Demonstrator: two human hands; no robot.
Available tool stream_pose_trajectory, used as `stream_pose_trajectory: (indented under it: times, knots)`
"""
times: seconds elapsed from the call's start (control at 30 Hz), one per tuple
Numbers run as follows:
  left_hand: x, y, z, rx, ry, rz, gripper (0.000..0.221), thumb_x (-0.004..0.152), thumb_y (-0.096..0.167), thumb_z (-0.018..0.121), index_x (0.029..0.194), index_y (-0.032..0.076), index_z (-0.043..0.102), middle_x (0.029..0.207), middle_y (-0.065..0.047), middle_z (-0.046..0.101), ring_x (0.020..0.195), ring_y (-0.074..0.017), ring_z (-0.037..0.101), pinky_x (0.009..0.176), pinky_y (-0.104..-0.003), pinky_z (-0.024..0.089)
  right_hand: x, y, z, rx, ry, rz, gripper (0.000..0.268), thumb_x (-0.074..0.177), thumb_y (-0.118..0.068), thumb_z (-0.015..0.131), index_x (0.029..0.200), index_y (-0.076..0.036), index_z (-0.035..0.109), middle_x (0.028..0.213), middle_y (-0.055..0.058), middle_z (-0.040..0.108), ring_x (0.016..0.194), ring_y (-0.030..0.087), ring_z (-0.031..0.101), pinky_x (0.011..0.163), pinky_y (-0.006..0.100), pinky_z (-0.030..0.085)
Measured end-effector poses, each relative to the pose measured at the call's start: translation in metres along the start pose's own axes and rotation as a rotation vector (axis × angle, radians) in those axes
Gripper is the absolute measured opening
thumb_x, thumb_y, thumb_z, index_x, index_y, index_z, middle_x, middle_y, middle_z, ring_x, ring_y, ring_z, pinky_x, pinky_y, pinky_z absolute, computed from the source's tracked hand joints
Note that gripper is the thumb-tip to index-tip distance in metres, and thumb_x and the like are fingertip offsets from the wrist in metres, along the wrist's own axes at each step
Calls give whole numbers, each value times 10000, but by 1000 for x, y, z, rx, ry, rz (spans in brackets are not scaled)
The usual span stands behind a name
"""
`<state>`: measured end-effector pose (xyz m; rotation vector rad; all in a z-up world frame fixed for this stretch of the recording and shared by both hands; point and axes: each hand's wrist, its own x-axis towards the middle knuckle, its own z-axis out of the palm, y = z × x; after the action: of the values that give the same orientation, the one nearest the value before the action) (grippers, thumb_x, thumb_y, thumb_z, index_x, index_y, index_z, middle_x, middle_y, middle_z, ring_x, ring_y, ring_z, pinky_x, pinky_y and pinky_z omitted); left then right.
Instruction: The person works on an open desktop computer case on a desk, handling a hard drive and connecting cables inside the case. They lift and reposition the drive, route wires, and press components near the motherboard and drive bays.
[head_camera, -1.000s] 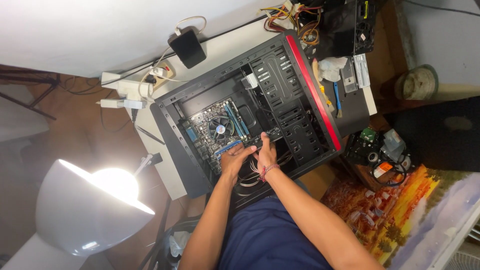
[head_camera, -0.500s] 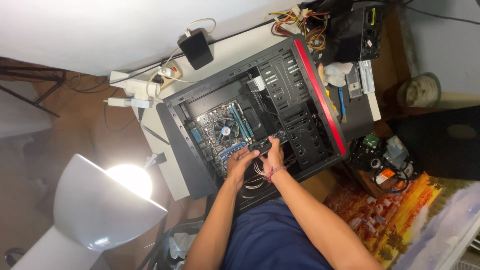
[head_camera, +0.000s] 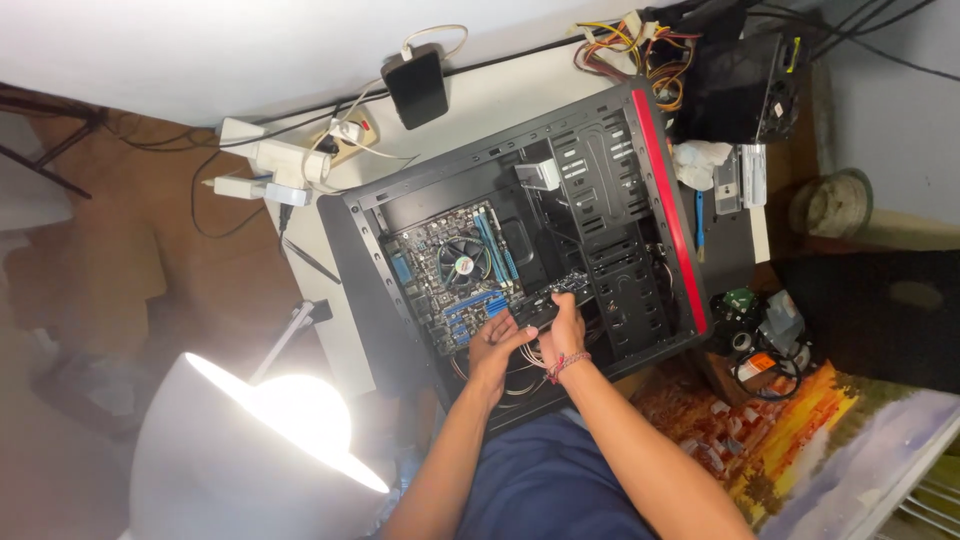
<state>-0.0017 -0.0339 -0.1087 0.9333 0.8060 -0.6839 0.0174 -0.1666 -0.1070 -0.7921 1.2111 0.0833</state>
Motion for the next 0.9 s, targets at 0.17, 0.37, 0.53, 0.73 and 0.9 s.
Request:
stream_pose_trajectory:
  times: [0.17, 0.37, 0.53, 0.73, 0.9]
  knots:
    - [1, 1, -1, 2, 4, -10, 860, 658, 103, 899, 1414, -50, 520, 1407, -186, 591, 1361, -270, 546, 1154, -354, 402, 4, 4, -3, -16, -31, -16, 250, 942, -212, 545, 1086, -11, 574, 983, 96, 668, 865, 221, 687, 757, 382, 575]
    - [-3, 9, 1, 16, 47, 3, 878, 653, 103, 894, 1429, -31, 506, 1427, -193, 577, 1364, -283, 546, 1145, -375, 416, -3, 4, 7, -14, -27, -7, 241, 951, -194, 527, 1074, 8, 573, 965, 111, 669, 837, 229, 697, 717, 373, 587]
    - [-1, 14, 3, -42, 90, 47, 898, 649, 87, 889, 1445, -24, 490, 1461, -198, 548, 1388, -295, 532, 1155, -368, 417, -4, 11, 10, 43, 34, 10, 248, 963, -208, 530, 1064, 10, 589, 955, 121, 667, 819, 230, 685, 674, 362, 569]
    - [-4, 15, 6, -12, 41, 60, 903, 653, 75, 901, 1442, -36, 476, 1463, -207, 555, 1410, -312, 520, 1180, -369, 394, -5, 9, 4, 115, 32, -2, 254, 967, -215, 502, 1062, 8, 581, 973, 117, 668, 847, 227, 693, 693, 359, 586]
    - [-7, 20, 7, 27, 54, 42, 910, 643, 77, 896, 1449, -26, 486, 1472, -201, 551, 1400, -320, 524, 1160, -383, 411, 0, 15, -1, 110, 18, -19, 247, 981, -215, 504, 1084, -2, 576, 978, 100, 661, 857, 215, 687, 708, 353, 585]
